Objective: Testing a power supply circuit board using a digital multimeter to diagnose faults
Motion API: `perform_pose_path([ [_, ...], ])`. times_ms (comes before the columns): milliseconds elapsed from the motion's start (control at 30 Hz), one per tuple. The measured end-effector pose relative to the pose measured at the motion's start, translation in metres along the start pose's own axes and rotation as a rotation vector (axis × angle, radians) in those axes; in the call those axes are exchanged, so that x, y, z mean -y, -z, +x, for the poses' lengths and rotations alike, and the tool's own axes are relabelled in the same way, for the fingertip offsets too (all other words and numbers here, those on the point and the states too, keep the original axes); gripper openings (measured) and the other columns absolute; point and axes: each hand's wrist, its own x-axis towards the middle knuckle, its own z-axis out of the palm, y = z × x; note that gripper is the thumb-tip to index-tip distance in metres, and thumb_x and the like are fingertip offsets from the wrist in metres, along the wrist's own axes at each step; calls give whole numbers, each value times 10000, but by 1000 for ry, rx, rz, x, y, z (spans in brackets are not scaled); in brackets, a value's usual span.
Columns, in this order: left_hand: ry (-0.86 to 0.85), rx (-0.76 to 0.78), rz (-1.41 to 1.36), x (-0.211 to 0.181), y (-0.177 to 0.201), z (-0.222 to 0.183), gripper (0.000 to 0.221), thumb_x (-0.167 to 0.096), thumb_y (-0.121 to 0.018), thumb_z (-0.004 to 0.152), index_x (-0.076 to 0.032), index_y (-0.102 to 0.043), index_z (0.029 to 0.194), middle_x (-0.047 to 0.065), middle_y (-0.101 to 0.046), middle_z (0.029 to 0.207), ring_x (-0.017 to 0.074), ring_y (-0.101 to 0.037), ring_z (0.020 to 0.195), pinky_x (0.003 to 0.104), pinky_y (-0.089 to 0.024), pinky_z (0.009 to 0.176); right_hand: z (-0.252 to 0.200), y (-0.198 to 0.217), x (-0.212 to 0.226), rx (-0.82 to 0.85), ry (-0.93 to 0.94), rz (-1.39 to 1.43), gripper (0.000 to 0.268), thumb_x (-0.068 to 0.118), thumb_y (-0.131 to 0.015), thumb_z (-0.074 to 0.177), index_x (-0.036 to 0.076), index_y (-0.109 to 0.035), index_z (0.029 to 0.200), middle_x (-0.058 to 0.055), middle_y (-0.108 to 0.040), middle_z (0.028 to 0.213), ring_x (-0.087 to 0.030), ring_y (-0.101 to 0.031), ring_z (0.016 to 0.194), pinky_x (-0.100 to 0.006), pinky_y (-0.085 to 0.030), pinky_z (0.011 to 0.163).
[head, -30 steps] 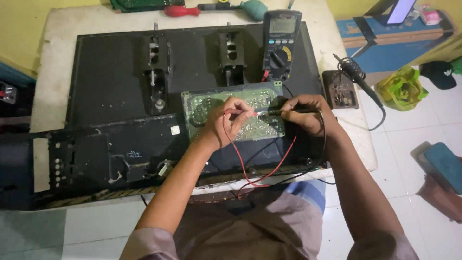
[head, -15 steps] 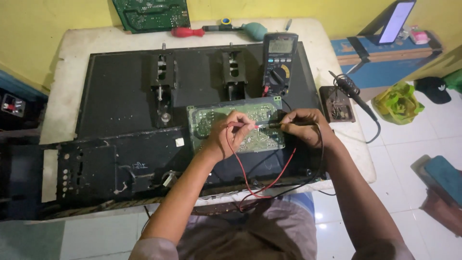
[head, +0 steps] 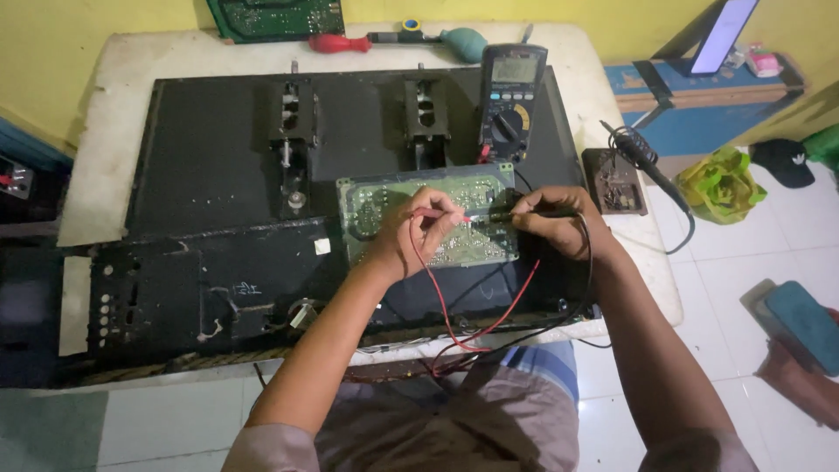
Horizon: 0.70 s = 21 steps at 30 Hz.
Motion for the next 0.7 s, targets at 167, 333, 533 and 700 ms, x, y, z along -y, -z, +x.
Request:
perform_pose_path([
  [167, 14, -17, 4, 1, 1, -2, 199, -332, -726, 965, -158, -647, 1020, 121, -776, 909, 300, -760, 899, 391, -614, 800, -1, 0, -7, -6, -3, 2, 126, 42, -848, 804, 18, -768, 898, -125, -702, 750, -194, -654, 757, -321, -543, 730],
  [333, 11, -15, 10, 3, 1, -1, 216, -351, -724, 970, -164, -635, 1033, 128, -772, 924, 301, -757, 923, 383, -607, 824, 0, 2, -16, -1, -16, -17, 162, 40, -861, 800, 11, -762, 925, -142, -709, 776, -208, -668, 774, -331, -545, 739],
  [533, 22, -2, -361, 23, 8, 3, 332, -336, -560, 1066, -55, -449, 1203, 202, -736, 1023, 261, -747, 914, 371, -653, 827, -1, 3, -16, -24, -27, 11, 125, 34, -849, 832, 41, -754, 912, -116, -697, 774, -179, -660, 742, -303, -540, 709],
  [700, -46, -18, -378, 20, 25, 0, 418, -344, -529, 1087, -34, -325, 1279, 193, -687, 978, 279, -731, 857, 371, -665, 745, -1, 2, -11, -10, 9, -15, 131, 17, -837, 838, 15, -749, 936, -135, -695, 789, -182, -654, 770, -304, -532, 727],
])
